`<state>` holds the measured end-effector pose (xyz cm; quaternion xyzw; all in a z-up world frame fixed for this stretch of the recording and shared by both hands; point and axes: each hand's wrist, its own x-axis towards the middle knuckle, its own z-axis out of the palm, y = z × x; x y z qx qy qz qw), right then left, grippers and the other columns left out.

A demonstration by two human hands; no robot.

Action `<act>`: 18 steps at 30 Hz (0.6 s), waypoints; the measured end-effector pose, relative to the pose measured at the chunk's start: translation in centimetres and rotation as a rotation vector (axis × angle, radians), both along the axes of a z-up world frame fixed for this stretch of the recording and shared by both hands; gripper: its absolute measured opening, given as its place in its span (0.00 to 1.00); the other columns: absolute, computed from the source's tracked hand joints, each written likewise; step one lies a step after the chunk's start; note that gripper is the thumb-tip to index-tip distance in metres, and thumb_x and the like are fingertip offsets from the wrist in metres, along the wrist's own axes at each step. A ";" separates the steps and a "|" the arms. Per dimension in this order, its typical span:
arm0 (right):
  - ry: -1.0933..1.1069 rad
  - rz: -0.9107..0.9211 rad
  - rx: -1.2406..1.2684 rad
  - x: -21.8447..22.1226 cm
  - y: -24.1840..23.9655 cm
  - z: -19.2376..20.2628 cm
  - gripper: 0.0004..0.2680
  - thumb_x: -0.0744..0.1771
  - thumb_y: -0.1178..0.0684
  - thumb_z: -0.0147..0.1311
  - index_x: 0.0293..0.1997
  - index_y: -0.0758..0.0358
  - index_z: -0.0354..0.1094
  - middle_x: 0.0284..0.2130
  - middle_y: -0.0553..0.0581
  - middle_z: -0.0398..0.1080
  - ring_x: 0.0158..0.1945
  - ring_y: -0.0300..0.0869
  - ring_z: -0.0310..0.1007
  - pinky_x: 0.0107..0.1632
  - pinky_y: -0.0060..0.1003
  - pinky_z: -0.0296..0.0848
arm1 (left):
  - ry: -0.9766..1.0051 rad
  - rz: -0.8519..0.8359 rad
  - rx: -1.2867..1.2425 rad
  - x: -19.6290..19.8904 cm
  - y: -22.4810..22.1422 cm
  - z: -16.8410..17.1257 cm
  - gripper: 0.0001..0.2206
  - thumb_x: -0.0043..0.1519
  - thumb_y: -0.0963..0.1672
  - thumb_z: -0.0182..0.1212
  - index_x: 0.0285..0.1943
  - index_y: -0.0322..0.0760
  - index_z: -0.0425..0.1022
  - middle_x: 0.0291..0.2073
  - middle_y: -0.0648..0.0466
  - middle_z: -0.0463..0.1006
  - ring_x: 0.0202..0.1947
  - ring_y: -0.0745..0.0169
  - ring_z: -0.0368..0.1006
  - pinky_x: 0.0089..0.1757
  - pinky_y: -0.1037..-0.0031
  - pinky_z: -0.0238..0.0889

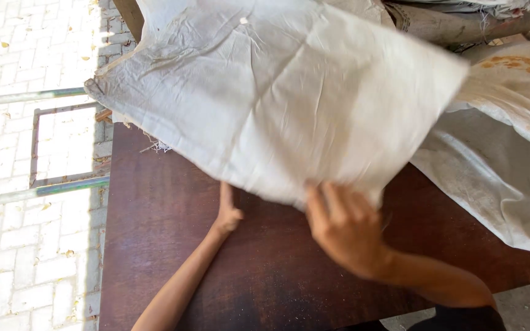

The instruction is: Folding and stacking empty woven sacks and placing some inside another sack.

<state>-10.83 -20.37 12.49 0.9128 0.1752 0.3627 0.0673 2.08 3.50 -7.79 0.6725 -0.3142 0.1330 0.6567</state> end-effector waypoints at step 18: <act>0.635 0.510 1.311 9.4 -11.8 -5.5 0.26 0.67 0.57 0.56 0.70 0.59 0.41 0.56 0.66 0.68 0.52 0.43 0.74 0.51 0.36 0.75 | 0.648 0.161 0.037 0.6 10.3 9.2 0.19 0.61 0.41 0.68 0.59 0.20 0.73 0.51 0.36 0.80 0.45 0.56 0.78 0.45 0.69 0.75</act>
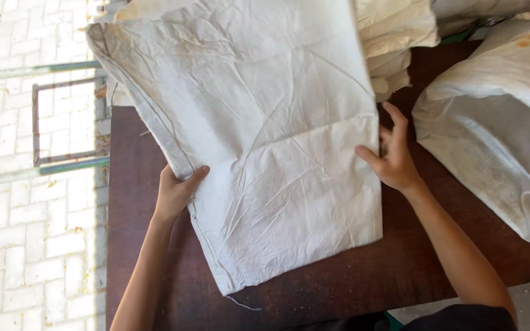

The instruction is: Folding and stacking empty woven sacks and placing some inside another sack.

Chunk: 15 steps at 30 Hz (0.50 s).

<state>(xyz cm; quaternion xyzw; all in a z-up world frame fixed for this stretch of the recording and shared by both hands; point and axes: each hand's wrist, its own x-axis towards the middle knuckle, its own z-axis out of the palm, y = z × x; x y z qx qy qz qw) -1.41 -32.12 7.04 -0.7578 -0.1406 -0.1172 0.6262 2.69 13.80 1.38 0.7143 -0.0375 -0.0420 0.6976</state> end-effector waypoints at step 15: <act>-0.819 0.072 -1.177 -1.9 -2.2 -2.2 0.16 0.62 0.52 0.65 0.55 0.53 0.74 0.48 0.57 0.77 0.53 0.49 0.78 0.60 0.46 0.71 | -0.771 -0.336 1.139 -5.1 4.1 1.8 0.27 0.50 0.35 0.64 0.59 0.50 0.80 0.69 0.65 0.66 0.72 0.55 0.57 0.66 0.57 0.55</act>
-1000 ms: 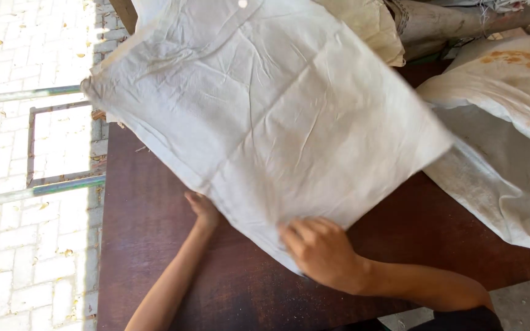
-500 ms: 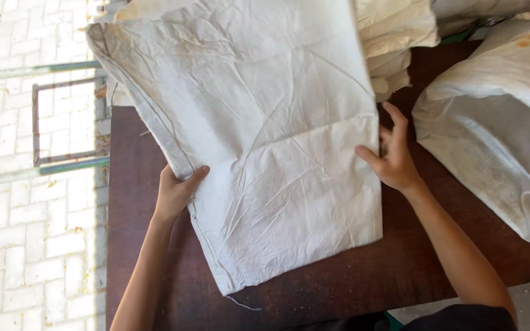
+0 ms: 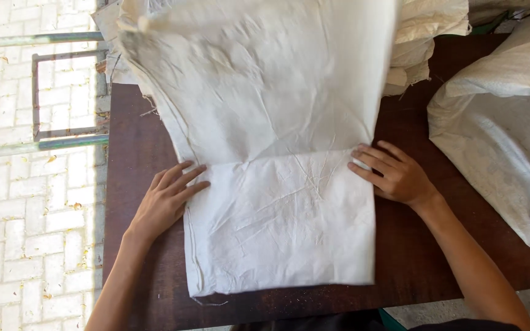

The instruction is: Folding and stacking empty woven sacks and placing some inside another sack.

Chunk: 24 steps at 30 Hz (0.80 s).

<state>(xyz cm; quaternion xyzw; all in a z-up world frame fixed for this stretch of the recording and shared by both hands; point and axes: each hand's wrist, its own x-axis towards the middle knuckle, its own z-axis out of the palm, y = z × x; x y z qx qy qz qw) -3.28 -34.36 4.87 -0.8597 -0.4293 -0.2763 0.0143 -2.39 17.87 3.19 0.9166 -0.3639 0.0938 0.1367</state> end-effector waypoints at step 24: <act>0.815 -0.260 1.190 0.8 -1.0 -5.4 0.18 0.71 0.56 0.61 0.62 0.69 0.52 0.55 0.68 0.68 0.59 0.45 0.72 0.59 0.38 0.76 | 0.206 0.290 -0.644 4.1 -4.2 -0.7 0.31 0.63 0.43 0.69 0.66 0.14 0.58 0.54 0.24 0.66 0.54 0.38 0.70 0.47 0.59 0.74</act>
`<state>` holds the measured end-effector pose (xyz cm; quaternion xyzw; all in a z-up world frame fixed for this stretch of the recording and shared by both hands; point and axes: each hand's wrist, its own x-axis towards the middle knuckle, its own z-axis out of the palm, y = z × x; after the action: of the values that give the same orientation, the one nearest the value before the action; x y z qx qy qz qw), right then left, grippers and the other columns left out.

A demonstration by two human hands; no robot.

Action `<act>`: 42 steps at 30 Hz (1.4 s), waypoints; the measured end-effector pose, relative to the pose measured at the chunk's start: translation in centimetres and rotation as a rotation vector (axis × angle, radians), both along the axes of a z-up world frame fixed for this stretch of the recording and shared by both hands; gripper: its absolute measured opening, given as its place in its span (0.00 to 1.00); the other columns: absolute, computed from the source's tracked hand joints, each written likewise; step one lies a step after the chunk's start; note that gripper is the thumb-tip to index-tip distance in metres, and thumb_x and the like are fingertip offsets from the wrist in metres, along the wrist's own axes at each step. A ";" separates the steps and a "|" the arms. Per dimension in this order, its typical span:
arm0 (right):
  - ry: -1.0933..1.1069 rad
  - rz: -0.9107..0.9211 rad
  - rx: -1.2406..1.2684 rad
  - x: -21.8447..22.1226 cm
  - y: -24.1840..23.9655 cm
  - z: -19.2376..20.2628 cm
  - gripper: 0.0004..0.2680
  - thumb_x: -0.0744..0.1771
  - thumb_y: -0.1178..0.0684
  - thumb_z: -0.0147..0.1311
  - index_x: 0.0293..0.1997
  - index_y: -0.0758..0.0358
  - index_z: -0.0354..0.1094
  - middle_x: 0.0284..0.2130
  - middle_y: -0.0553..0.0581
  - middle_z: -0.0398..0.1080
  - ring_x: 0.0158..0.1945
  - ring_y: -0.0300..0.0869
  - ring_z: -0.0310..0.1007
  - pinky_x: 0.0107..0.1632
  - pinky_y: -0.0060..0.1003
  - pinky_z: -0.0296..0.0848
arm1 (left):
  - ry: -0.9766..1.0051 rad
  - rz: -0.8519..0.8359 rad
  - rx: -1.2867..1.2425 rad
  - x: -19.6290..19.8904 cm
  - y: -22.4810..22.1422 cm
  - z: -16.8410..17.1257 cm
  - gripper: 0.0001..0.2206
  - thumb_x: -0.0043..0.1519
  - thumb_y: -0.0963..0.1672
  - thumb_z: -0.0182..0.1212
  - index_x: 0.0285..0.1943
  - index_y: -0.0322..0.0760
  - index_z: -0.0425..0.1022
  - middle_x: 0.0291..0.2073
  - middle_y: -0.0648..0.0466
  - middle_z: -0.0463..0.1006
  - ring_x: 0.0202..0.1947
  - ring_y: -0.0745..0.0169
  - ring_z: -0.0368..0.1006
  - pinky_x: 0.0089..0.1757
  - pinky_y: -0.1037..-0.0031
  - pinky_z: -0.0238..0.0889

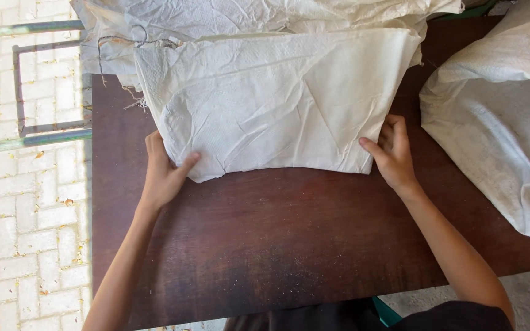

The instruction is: Folding and stacking empty woven sacks and placing some inside another sack.

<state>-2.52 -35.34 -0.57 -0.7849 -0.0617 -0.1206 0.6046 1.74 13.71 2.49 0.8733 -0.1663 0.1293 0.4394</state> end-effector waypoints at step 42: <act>-0.534 -0.300 -0.586 -0.1 6.1 4.6 0.24 0.68 0.58 0.62 0.68 0.68 0.50 0.57 0.78 0.61 0.61 0.58 0.67 0.59 0.43 0.77 | -0.084 -0.387 0.720 -5.4 -12.8 -2.9 0.42 0.57 0.69 0.41 0.76 0.52 0.59 0.77 0.41 0.40 0.76 0.31 0.28 0.62 0.26 0.27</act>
<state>-2.58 -29.24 4.01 -0.8651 -0.1329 -0.3837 0.2944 -3.67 0.86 -0.38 0.9178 -0.3799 0.0135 0.1146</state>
